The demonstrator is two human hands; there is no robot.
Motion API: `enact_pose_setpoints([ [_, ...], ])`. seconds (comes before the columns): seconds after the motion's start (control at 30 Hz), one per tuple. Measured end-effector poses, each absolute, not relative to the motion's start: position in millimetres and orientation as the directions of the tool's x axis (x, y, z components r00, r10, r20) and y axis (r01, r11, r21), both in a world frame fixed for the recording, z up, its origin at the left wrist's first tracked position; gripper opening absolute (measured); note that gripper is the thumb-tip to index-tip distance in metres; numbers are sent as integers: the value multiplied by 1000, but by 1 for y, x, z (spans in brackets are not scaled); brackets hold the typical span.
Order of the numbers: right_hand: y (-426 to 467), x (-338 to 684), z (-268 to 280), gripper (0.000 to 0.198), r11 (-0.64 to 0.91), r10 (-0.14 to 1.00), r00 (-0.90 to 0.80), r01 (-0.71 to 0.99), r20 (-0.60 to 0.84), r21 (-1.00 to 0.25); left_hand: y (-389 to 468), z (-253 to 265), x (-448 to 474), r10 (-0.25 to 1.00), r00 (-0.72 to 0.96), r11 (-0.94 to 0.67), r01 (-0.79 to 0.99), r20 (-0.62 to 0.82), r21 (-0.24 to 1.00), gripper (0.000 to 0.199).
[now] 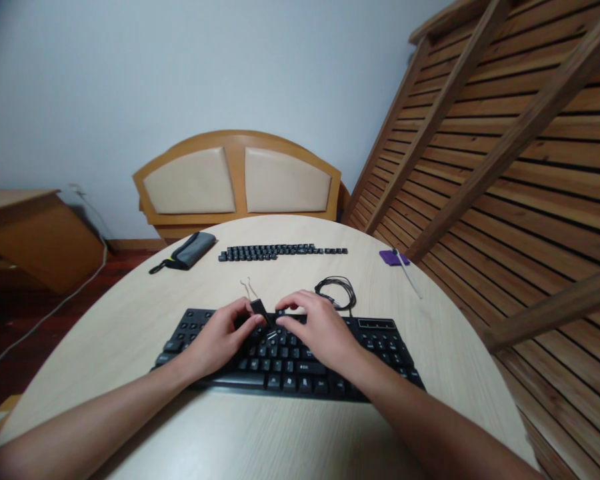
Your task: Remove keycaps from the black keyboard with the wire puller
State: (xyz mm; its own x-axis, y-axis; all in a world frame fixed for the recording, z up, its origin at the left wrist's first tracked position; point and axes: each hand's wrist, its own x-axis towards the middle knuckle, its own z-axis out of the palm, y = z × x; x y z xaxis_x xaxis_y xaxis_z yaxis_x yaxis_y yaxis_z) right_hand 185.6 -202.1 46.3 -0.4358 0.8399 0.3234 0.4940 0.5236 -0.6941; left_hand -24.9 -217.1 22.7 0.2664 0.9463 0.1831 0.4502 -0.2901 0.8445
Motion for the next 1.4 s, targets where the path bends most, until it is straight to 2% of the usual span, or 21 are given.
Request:
enact_pose_setpoints([
  [0.13,-164,189,53,14,496,868,-382,668,317,-554,-217,23,-25,943,286,-290,454,171,842,17],
  [0.3,-105,182,55,20,420,896,-353,871,271,-253,-215,19,-25,940,292,-299,456,177,838,17],
  [0.5,-62,154,52,23,340,925,-298,927,236,-159,-216,18,-27,943,288,-290,470,165,834,16],
  [0.67,-51,136,39,25,317,931,-279,938,235,-141,-217,20,-27,946,283,-280,477,156,833,16],
  [0.93,-46,138,9,26,340,911,-272,921,310,-191,-216,20,-25,948,279,-275,465,156,841,15],
  [1.4,-44,134,2,25,335,915,-242,900,322,-277,-217,19,-24,952,270,-258,464,142,847,16],
])
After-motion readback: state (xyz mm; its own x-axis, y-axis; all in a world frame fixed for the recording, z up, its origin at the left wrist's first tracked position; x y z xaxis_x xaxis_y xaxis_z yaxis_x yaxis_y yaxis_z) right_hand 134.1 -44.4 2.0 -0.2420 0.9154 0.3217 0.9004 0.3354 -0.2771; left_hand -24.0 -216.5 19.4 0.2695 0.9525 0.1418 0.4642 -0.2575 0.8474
